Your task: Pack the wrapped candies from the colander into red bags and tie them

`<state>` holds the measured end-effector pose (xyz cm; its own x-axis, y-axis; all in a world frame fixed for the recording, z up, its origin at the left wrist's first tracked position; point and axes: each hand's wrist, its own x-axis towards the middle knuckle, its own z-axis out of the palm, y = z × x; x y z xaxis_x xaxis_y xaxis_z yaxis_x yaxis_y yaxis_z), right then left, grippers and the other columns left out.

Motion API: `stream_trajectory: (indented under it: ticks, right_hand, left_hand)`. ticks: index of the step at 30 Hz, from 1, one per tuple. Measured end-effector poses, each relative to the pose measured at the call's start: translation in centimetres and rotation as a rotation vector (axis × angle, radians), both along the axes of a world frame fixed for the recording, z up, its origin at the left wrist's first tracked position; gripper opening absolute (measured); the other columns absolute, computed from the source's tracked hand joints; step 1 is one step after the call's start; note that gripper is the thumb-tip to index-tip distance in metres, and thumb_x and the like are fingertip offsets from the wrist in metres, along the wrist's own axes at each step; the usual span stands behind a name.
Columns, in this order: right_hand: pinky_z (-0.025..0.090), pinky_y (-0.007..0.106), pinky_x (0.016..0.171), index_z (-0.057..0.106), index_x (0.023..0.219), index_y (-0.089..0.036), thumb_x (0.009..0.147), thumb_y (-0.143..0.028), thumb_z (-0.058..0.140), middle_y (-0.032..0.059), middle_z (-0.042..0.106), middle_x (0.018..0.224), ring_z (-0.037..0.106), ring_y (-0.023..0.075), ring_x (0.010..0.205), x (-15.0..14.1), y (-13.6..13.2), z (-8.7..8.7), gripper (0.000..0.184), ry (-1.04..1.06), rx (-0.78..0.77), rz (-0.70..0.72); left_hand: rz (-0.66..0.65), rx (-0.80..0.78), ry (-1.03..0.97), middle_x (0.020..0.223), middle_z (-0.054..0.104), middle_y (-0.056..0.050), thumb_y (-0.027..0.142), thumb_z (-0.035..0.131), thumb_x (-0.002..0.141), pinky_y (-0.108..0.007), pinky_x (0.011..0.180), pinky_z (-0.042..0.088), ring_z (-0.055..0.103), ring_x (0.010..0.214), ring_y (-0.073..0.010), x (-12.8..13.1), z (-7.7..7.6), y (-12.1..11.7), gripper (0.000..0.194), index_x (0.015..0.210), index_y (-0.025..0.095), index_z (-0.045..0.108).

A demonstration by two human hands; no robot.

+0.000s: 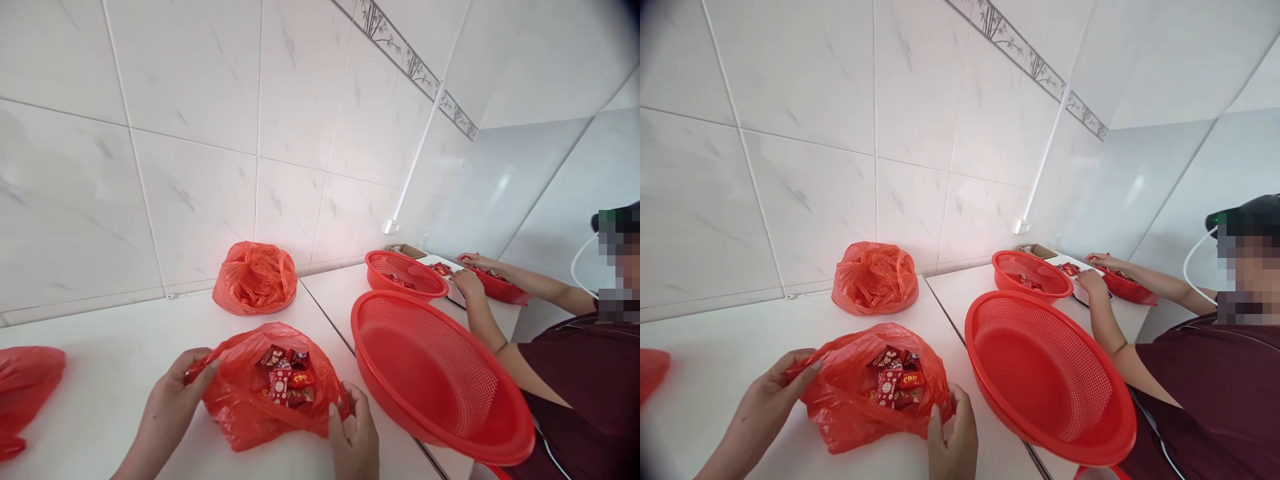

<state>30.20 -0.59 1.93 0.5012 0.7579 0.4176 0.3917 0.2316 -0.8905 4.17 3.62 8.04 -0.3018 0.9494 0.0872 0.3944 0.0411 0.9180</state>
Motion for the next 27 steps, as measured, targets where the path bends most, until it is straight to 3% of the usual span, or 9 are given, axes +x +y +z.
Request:
stream_trajectory:
  ticks: [4, 8, 12, 15, 19, 23, 27]
  right_hand:
    - [0.039, 0.023, 0.052, 0.052, 0.071, -0.02, 0.083, -0.047, 0.054, -0.0019, 0.052, 0.063, 0.048, 0.0131, 0.056, 0.1, -0.2, -0.1, 0.029, 0.015, -0.052, 0.053]
    - [0.031, 0.021, 0.048, 0.041, 0.065, -0.021, 0.084, -0.041, 0.054, -0.0045, 0.037, 0.064, 0.037, 0.0111, 0.055, 0.0, -0.4, 1.5, 0.031, 0.015, -0.017, 0.114]
    - [0.042, 0.025, 0.069, 0.048, 0.078, -0.02, 0.087, -0.034, 0.053, 0.0006, 0.049, 0.083, 0.049, 0.0145, 0.078, -0.2, 0.1, 6.6, 0.018, 0.004, 0.155, 0.211]
    - [0.041, 0.03, 0.085, 0.054, 0.089, -0.02, 0.088, -0.034, 0.053, 0.0036, 0.055, 0.097, 0.052, 0.0162, 0.092, -0.4, 1.2, 11.5, 0.014, 0.066, 0.252, 0.216]
    - [0.045, 0.029, 0.077, 0.06, 0.095, -0.02, 0.084, -0.038, 0.06, 0.0027, 0.061, 0.094, 0.056, 0.0154, 0.084, -1.1, 3.1, 16.5, 0.021, 0.416, 0.243, 0.31]
    - [0.049, 0.029, 0.079, 0.063, 0.095, -0.02, 0.082, -0.032, 0.063, 0.004, 0.066, 0.099, 0.061, 0.0158, 0.089, -2.5, 4.7, 19.0, 0.017, 0.735, 0.244, 0.584]
    - [0.049, 0.03, 0.085, 0.063, 0.101, -0.022, 0.089, -0.029, 0.056, 0.0029, 0.068, 0.095, 0.063, 0.014, 0.088, -4.3, 5.4, 19.8, 0.015, 0.759, 0.306, 0.756]
  left_hand:
    - [-0.026, 0.103, 0.039, 0.091, 0.068, 0.001, 0.06, 0.056, 0.077, -0.028, 0.068, 0.049, 0.062, 0.077, -0.0196, 0.1, 1.6, -1.2, 0.035, 0.085, 0.026, 0.059]
    - [-0.046, 0.167, 0.124, 0.085, 0.065, 0.002, 0.058, 0.058, 0.075, -0.024, 0.062, 0.047, 0.059, 0.072, -0.0178, 0.3, 3.6, -2.1, 0.032, 0.08, 0.027, 0.059]
    - [-0.041, 0.251, 0.108, 0.08, 0.063, 0.002, 0.056, 0.062, 0.073, -0.022, 0.058, 0.045, 0.056, 0.068, -0.0155, 0.5, 6.8, -2.3, 0.031, 0.078, 0.026, 0.06]
    - [0.046, 0.378, -0.111, 0.078, 0.06, 0.003, 0.049, 0.071, 0.068, -0.017, 0.054, 0.045, 0.053, 0.065, -0.012, 1.3, 9.7, -2.6, 0.028, 0.075, 0.024, 0.06]
    - [0.207, 0.565, -0.426, 0.093, 0.064, 0.0, 0.037, 0.074, 0.066, -0.016, 0.048, 0.048, 0.056, 0.066, -0.0116, 3.8, 13.0, -3.9, 0.022, 0.069, 0.022, 0.057]
    - [0.165, 0.606, -0.507, 0.118, 0.065, -0.003, 0.032, 0.069, 0.073, -0.018, 0.04, 0.05, 0.06, 0.062, -0.0125, 5.4, 14.3, -4.4, 0.019, 0.069, 0.021, 0.053]
    - [-0.053, 0.549, -0.65, 0.109, 0.07, -0.002, 0.029, 0.063, 0.08, -0.026, 0.061, 0.06, 0.067, 0.084, -0.0192, 4.4, 13.9, -3.3, 0.009, 0.076, 0.023, 0.058]
